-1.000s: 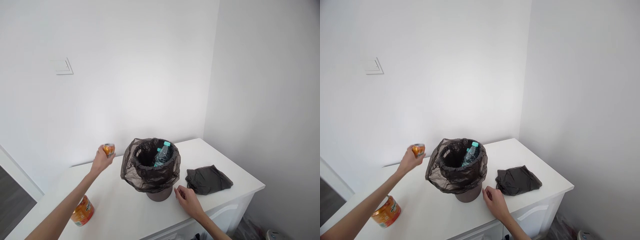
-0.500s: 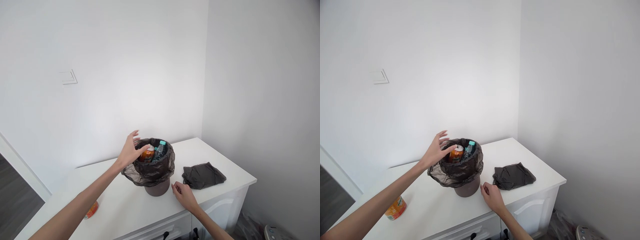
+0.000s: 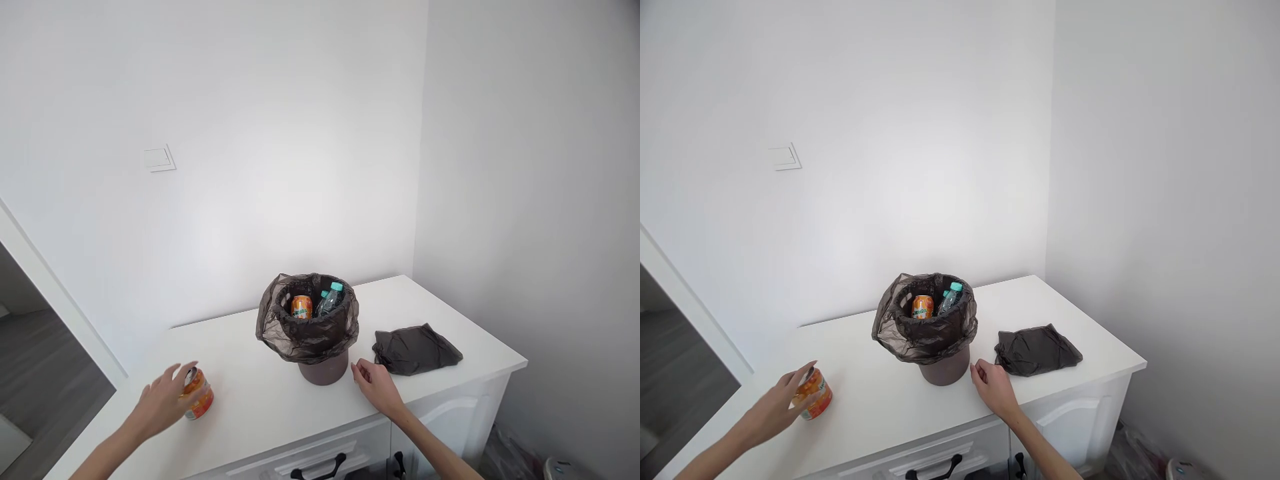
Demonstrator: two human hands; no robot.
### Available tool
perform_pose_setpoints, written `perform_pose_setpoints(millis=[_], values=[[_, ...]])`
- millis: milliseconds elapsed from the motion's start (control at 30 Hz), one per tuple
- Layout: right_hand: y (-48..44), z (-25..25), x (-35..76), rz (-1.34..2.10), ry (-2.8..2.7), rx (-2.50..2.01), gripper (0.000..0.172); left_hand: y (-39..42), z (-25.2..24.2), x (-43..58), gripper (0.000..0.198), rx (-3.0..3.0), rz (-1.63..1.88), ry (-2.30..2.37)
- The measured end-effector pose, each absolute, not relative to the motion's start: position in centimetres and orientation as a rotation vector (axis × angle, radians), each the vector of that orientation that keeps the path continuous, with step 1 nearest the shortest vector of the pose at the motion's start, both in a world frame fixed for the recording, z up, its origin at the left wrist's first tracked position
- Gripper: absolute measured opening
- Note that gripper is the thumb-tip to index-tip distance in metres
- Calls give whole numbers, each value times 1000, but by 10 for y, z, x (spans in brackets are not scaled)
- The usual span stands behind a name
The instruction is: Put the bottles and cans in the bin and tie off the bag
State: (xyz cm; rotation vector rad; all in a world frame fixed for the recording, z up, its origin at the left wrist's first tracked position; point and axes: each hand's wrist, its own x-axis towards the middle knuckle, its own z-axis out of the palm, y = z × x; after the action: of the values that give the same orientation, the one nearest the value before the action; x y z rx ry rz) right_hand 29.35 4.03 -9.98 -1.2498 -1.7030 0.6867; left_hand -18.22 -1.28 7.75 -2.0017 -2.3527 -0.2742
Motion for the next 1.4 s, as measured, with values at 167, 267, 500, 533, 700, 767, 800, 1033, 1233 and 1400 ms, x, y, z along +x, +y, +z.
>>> perform_pose_setpoints(millis=[167,267,500,533,700,767,800,1033,1233,1400], values=[[38,-98,292,656,-1701,-1261,44,-30,66,-181,66,-1963,-433,-2427],[39,-100,290,655,-1707,-1262,43,-24,119,-147,69,-1827,-638,-2304],[42,-103,289,666,-1702,-1277,43,-7,240,-12,74,-2134,-1048,-1746],[42,-102,288,670,-1702,-1277,43,-1,244,4,74,-2228,-995,-1679],[44,-99,288,681,-1699,-1281,42,48,235,57,72,-2540,-499,-1643],[46,-99,289,693,-1697,-1282,42,65,228,68,75,-2646,-318,-1657],[47,-99,289,700,-1696,-1280,42,71,224,72,78,-2692,-271,-1659],[46,-97,292,792,-1650,-1244,47,73,202,55,60,-2576,-746,-1704],[46,-51,300,1373,-1283,-1039,64,71,173,25,81,-2402,-1171,-2248],[49,25,311,1486,-1062,-834,65,65,161,28,64,-2316,-1204,-2614]])
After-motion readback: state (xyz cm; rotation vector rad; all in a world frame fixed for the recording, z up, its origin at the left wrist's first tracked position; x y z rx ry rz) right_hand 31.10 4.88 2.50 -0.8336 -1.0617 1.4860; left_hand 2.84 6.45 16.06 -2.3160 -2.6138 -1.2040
